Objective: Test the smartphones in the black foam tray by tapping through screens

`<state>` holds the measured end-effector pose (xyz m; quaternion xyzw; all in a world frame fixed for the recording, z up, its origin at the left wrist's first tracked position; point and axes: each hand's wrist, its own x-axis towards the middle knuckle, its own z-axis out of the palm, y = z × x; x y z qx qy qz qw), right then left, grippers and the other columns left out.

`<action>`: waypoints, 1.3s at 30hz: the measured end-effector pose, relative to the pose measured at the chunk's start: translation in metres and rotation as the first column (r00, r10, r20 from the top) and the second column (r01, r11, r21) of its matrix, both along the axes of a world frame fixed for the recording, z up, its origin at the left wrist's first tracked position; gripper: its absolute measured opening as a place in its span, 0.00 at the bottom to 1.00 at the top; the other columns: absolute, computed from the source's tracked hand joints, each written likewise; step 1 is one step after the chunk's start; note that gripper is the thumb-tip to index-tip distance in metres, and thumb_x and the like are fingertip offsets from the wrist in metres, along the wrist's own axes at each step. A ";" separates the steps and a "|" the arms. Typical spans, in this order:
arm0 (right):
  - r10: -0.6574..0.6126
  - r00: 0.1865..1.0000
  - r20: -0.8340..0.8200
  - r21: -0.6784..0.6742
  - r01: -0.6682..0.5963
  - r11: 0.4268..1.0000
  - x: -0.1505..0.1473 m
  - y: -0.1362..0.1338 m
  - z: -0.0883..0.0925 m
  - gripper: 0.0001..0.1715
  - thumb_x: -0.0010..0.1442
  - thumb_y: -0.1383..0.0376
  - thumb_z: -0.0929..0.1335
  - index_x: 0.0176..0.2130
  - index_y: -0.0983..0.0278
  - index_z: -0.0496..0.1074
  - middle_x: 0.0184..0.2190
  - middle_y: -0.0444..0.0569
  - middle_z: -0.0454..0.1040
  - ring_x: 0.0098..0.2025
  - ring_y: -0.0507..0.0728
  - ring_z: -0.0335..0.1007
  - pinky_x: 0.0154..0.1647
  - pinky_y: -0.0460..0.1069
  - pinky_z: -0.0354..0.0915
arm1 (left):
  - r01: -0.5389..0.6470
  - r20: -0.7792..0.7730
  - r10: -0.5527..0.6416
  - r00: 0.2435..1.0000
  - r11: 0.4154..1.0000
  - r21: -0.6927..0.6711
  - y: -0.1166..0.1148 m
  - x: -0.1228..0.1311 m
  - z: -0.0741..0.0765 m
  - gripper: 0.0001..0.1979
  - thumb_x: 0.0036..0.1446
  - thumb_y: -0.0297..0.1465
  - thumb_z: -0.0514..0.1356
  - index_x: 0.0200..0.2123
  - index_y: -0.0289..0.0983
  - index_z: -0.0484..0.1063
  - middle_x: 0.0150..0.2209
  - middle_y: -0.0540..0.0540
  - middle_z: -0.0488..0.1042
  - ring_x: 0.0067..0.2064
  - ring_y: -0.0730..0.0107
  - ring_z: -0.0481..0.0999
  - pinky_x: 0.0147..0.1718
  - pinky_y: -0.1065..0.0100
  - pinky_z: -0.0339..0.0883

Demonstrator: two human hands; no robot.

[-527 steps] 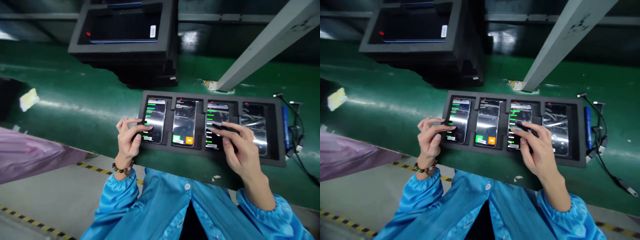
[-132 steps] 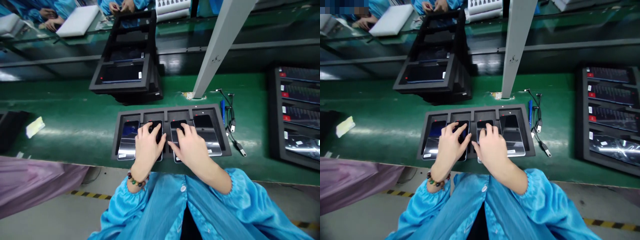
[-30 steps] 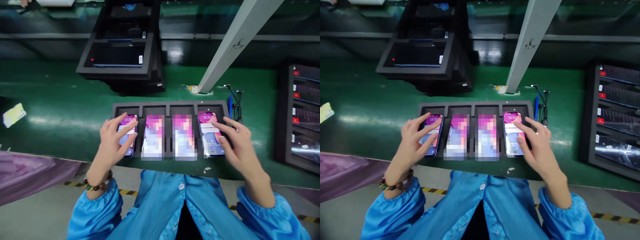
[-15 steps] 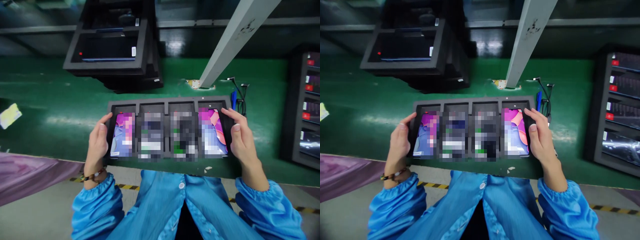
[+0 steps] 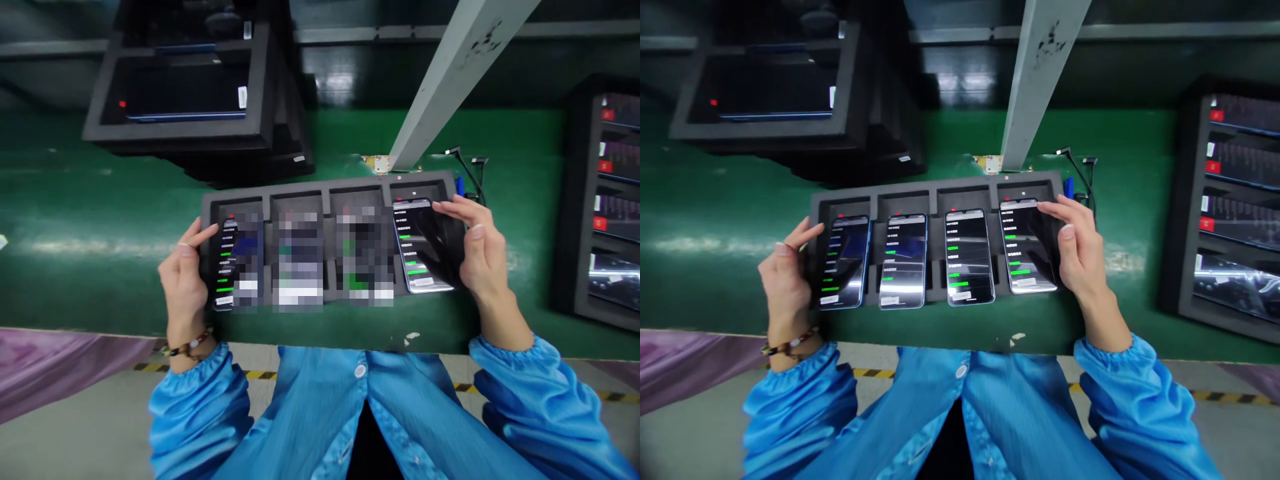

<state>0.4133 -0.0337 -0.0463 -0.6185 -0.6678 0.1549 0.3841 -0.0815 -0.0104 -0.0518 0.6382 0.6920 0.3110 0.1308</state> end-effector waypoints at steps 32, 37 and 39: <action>0.083 0.960 -0.266 0.065 -0.068 0.996 0.009 -0.004 -0.013 0.42 0.80 0.44 0.54 0.36 0.55 0.87 0.35 0.54 0.85 0.51 0.68 0.81 0.57 0.69 0.73 | 0.163 0.069 -0.172 0.983 0.980 0.115 -0.002 0.007 0.010 0.28 0.76 0.51 0.52 0.41 0.44 0.89 0.63 0.48 0.82 0.63 0.49 0.76 0.70 0.39 0.60; 0.095 0.965 -0.243 0.053 -0.084 0.995 0.009 -0.004 -0.010 0.41 0.80 0.43 0.54 0.36 0.54 0.87 0.37 0.54 0.86 0.53 0.69 0.81 0.56 0.68 0.73 | 0.191 -0.003 -0.192 0.981 0.977 0.099 0.002 0.004 0.012 0.31 0.77 0.54 0.49 0.48 0.44 0.88 0.70 0.47 0.75 0.69 0.47 0.72 0.72 0.37 0.55; 0.103 0.963 -0.247 0.067 -0.089 0.994 0.009 -0.004 -0.010 0.40 0.80 0.44 0.54 0.37 0.53 0.87 0.36 0.54 0.85 0.52 0.69 0.81 0.54 0.68 0.74 | 0.199 -0.016 -0.198 0.980 0.976 0.088 0.002 0.002 0.011 0.33 0.77 0.55 0.47 0.48 0.43 0.87 0.71 0.47 0.74 0.70 0.48 0.71 0.73 0.37 0.55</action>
